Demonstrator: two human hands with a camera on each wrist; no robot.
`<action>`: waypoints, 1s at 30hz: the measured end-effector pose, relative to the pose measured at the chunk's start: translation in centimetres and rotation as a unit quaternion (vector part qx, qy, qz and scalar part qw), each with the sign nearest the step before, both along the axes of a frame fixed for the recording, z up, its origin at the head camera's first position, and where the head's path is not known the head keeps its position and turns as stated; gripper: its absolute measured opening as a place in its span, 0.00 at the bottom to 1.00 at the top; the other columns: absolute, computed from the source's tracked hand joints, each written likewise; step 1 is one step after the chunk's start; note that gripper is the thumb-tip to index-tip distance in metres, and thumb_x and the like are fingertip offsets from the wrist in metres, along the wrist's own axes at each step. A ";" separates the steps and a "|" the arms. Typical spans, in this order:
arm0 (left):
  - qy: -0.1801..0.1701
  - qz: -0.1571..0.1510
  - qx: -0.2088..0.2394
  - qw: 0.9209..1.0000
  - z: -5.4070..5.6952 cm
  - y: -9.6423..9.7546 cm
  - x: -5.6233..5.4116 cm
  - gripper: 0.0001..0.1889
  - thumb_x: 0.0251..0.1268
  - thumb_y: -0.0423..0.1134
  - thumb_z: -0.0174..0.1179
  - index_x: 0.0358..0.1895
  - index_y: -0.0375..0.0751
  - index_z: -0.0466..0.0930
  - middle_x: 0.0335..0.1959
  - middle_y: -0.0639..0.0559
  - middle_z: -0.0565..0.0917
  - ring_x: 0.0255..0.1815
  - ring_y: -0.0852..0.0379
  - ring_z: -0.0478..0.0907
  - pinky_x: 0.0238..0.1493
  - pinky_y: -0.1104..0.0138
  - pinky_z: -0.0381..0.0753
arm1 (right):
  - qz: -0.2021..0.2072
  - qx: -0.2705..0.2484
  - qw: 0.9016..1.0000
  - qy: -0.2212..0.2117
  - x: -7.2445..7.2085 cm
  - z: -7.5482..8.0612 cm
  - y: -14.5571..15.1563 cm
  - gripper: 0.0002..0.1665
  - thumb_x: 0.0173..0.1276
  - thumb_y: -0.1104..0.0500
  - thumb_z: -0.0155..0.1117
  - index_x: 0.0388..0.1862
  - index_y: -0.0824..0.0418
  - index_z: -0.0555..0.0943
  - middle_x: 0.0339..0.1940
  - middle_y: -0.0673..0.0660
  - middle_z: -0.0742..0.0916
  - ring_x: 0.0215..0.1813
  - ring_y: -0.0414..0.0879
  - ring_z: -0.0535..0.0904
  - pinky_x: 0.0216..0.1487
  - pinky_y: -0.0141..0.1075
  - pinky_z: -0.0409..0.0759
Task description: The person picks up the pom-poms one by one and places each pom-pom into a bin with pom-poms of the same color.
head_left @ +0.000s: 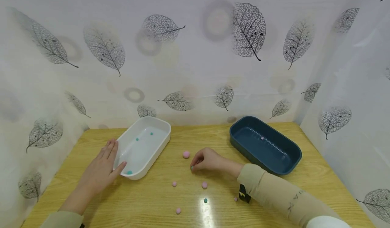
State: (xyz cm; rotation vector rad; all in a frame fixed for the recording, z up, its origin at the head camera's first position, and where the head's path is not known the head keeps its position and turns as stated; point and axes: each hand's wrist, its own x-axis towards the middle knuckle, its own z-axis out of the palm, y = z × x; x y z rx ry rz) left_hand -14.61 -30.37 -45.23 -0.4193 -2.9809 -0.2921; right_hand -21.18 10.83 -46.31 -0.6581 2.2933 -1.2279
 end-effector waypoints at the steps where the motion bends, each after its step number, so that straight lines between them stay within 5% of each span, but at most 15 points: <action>1: 0.000 0.000 0.001 1.000 0.0 0.0 0.0 0.46 0.83 0.56 0.51 0.83 0.21 0.45 0.85 0.25 0.50 0.87 0.29 0.48 0.91 0.51 0.37 | 0.001 -0.001 1.000 -0.002 -0.1 0.1 0.0 0.05 0.64 0.66 0.78 0.38 0.67 0.92 0.32 0.57 0.93 0.32 0.31 0.81 0.36 0.23 0.81; 23: -0.005 -0.001 0.004 1.000 0.0 -0.1 -0.1 0.47 0.83 0.56 0.51 0.83 0.21 0.43 0.86 0.26 0.46 0.88 0.29 0.45 0.91 0.51 0.34 | -0.044 -0.007 0.999 -0.004 -1.9 1.8 -2.0 0.08 0.66 0.62 0.76 0.42 0.65 0.92 0.39 0.56 0.95 0.37 0.32 0.83 0.43 0.24 0.81; 30: 0.000 -0.003 0.009 1.000 0.1 0.0 0.0 0.47 0.83 0.56 0.52 0.83 0.21 0.44 0.86 0.25 0.46 0.88 0.30 0.44 0.90 0.46 0.41 | -0.058 -0.040 0.997 -0.043 -2.8 3.0 -3.5 0.10 0.69 0.63 0.74 0.45 0.68 0.91 0.34 0.57 0.94 0.33 0.37 0.87 0.48 0.35 0.89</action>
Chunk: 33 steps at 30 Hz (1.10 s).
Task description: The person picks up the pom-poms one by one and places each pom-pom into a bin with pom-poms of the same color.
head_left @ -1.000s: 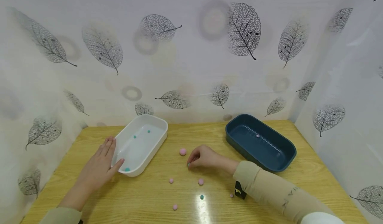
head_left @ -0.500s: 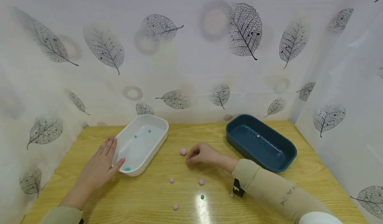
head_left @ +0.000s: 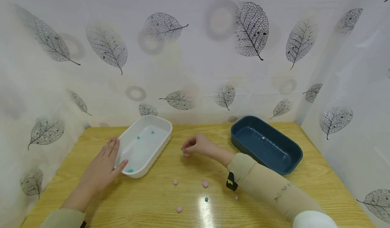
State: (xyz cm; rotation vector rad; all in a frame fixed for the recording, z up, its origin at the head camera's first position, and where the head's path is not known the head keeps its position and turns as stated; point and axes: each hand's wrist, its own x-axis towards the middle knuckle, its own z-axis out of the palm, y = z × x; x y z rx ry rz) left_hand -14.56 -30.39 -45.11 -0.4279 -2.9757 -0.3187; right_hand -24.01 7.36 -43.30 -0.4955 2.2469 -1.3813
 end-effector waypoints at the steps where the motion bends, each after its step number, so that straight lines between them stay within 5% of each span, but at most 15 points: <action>1: 0.002 0.000 0.000 1.000 0.0 0.0 0.0 0.47 0.83 0.56 0.52 0.83 0.21 0.44 0.86 0.25 0.46 0.88 0.30 0.44 0.90 0.45 0.41 | -0.001 -0.002 1.000 0.002 -0.1 0.1 -0.2 0.10 0.69 0.63 0.74 0.45 0.67 0.91 0.34 0.57 0.94 0.33 0.37 0.86 0.48 0.35 0.88; 9: 0.010 -0.003 0.004 1.000 -0.1 -0.1 0.1 0.46 0.83 0.55 0.52 0.83 0.20 0.45 0.86 0.25 0.47 0.88 0.29 0.45 0.91 0.51 0.36 | -0.014 0.004 0.999 0.035 -0.8 1.5 -1.8 0.11 0.69 0.60 0.75 0.47 0.65 0.91 0.42 0.58 0.94 0.38 0.36 0.84 0.45 0.29 0.84; 19: 0.027 -0.006 0.005 1.000 -0.4 -0.1 0.0 0.46 0.83 0.54 0.53 0.83 0.20 0.46 0.85 0.24 0.50 0.88 0.30 0.46 0.90 0.59 0.28 | -0.018 -0.005 0.999 0.030 -1.8 2.6 -3.8 0.10 0.70 0.59 0.73 0.46 0.63 0.92 0.42 0.56 0.94 0.42 0.40 0.85 0.62 0.50 0.87; 28: 0.032 -0.007 0.002 0.999 -0.5 -0.2 0.0 0.46 0.83 0.55 0.53 0.83 0.20 0.47 0.84 0.23 0.53 0.87 0.29 0.49 0.89 0.63 0.25 | -0.030 -0.025 0.999 0.034 -3.4 2.6 -6.2 0.13 0.70 0.59 0.74 0.50 0.64 0.91 0.44 0.59 0.94 0.39 0.37 0.84 0.62 0.49 0.87; 33: 0.033 -0.005 0.003 0.999 -0.5 -0.2 -0.1 0.46 0.83 0.55 0.53 0.83 0.20 0.47 0.85 0.24 0.52 0.87 0.29 0.50 0.91 0.57 0.32 | -0.044 -0.043 0.998 0.030 -3.9 2.6 -7.6 0.13 0.70 0.60 0.74 0.50 0.65 0.91 0.45 0.61 0.93 0.36 0.36 0.81 0.62 0.52 0.87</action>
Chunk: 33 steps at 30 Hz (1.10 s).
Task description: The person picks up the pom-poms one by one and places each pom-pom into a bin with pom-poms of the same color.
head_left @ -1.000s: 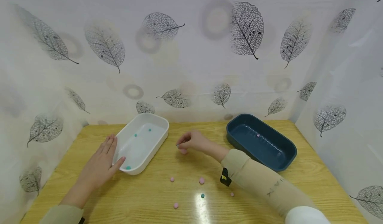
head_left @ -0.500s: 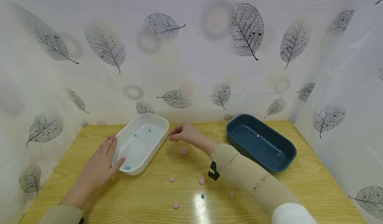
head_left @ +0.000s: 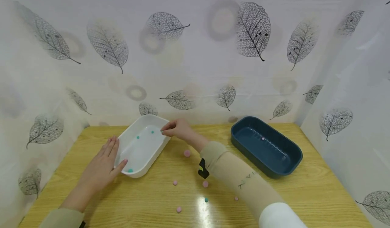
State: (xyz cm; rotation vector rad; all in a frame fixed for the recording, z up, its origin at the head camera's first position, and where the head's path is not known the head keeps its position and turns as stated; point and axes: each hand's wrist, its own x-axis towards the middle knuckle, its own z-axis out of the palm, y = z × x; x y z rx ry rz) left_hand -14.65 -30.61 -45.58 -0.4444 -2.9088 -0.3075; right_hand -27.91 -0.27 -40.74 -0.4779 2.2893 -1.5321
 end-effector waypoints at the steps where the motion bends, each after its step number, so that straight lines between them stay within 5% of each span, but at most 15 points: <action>1: 0.001 0.000 0.000 1.000 0.0 0.0 0.0 0.46 0.82 0.55 0.53 0.83 0.20 0.47 0.85 0.24 0.52 0.87 0.29 0.50 0.91 0.56 0.33 | -0.001 -0.005 1.000 -0.001 0.0 0.0 -0.2 0.13 0.70 0.61 0.74 0.50 0.66 0.91 0.46 0.62 0.93 0.36 0.35 0.81 0.62 0.52 0.87; 11: 0.007 -0.002 -0.001 1.000 0.1 0.1 -0.2 0.46 0.82 0.55 0.53 0.83 0.21 0.47 0.85 0.25 0.51 0.86 0.28 0.51 0.85 0.71 0.19 | -0.019 -0.042 0.999 -0.012 -0.2 0.1 -2.2 0.13 0.72 0.62 0.73 0.51 0.66 0.90 0.49 0.63 0.92 0.38 0.37 0.83 0.44 0.27 0.85; 19: 0.002 -0.006 -0.001 1.000 0.1 0.1 -0.1 0.46 0.82 0.55 0.53 0.83 0.20 0.47 0.85 0.24 0.51 0.87 0.29 0.48 0.87 0.67 0.22 | -0.039 -0.061 0.997 -0.023 -0.4 -0.2 -2.9 0.12 0.73 0.64 0.72 0.52 0.68 0.89 0.53 0.65 0.92 0.43 0.43 0.87 0.54 0.35 0.90; 24: -0.005 -0.001 0.001 1.000 0.1 0.0 0.1 0.46 0.82 0.55 0.54 0.83 0.20 0.46 0.85 0.24 0.50 0.88 0.29 0.47 0.88 0.64 0.24 | -0.045 -0.058 0.997 -0.029 -0.4 -0.6 -3.1 0.12 0.74 0.61 0.72 0.53 0.65 0.90 0.51 0.64 0.92 0.49 0.53 0.89 0.50 0.34 0.88; 33: -0.007 -0.002 0.002 1.000 0.2 0.1 0.1 0.46 0.82 0.55 0.54 0.83 0.20 0.47 0.85 0.24 0.50 0.87 0.29 0.48 0.87 0.68 0.21 | -0.062 -0.059 0.996 -0.030 -0.5 -0.8 -3.4 0.12 0.73 0.63 0.73 0.52 0.65 0.91 0.51 0.63 0.93 0.48 0.50 0.89 0.60 0.43 0.89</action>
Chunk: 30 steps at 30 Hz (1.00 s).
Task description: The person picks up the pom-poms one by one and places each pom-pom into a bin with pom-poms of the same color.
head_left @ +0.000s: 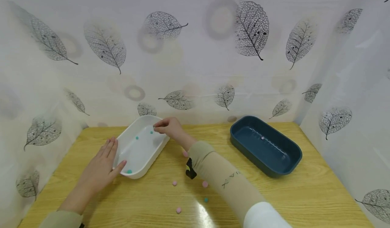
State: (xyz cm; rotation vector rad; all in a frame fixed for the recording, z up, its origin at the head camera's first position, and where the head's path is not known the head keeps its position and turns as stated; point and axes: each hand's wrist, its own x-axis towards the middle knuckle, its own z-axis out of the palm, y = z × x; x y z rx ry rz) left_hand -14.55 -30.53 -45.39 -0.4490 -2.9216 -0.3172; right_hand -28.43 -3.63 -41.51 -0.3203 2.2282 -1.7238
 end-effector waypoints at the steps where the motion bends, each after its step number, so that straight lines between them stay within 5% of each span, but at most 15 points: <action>1: 0.000 0.000 0.000 1.000 0.0 0.0 0.0 0.46 0.82 0.55 0.54 0.83 0.20 0.47 0.85 0.24 0.50 0.87 0.29 0.48 0.87 0.67 0.22 | -0.001 -0.001 1.000 -0.002 0.0 0.0 0.0 0.12 0.73 0.63 0.73 0.52 0.65 0.91 0.51 0.63 0.93 0.50 0.52 0.89 0.60 0.42 0.89; 8: 0.008 -0.001 0.000 1.000 -0.2 -0.1 0.0 0.46 0.82 0.54 0.54 0.83 0.20 0.47 0.85 0.24 0.50 0.88 0.30 0.46 0.85 0.71 0.19 | -0.006 -0.004 1.000 -0.009 0.0 -0.1 -0.2 0.12 0.73 0.64 0.72 0.53 0.66 0.90 0.52 0.64 0.92 0.58 0.61 0.88 0.62 0.44 0.88; 19: 0.003 0.001 -0.004 1.000 -0.2 0.0 -0.1 0.46 0.83 0.55 0.53 0.83 0.20 0.46 0.85 0.24 0.49 0.88 0.30 0.47 0.82 0.74 0.16 | 0.003 -0.005 1.000 -0.003 0.0 0.0 0.6 0.14 0.74 0.61 0.71 0.55 0.65 0.90 0.55 0.63 0.92 0.55 0.57 0.89 0.58 0.37 0.88; 24: -0.001 0.003 -0.003 1.000 -0.2 0.0 -0.1 0.46 0.83 0.55 0.53 0.83 0.20 0.46 0.85 0.25 0.49 0.88 0.29 0.48 0.87 0.66 0.22 | 0.005 -0.022 1.000 -0.011 0.2 0.5 1.6 0.15 0.74 0.64 0.71 0.56 0.68 0.89 0.56 0.65 0.91 0.57 0.58 0.88 0.59 0.38 0.89; 30: -0.009 0.007 -0.002 1.000 -0.2 0.0 -0.1 0.46 0.83 0.55 0.53 0.83 0.21 0.46 0.86 0.25 0.49 0.87 0.29 0.49 0.90 0.57 0.30 | 0.021 -0.035 0.999 -0.006 0.4 1.0 3.8 0.16 0.74 0.65 0.70 0.56 0.71 0.87 0.57 0.66 0.90 0.49 0.44 0.89 0.63 0.41 0.89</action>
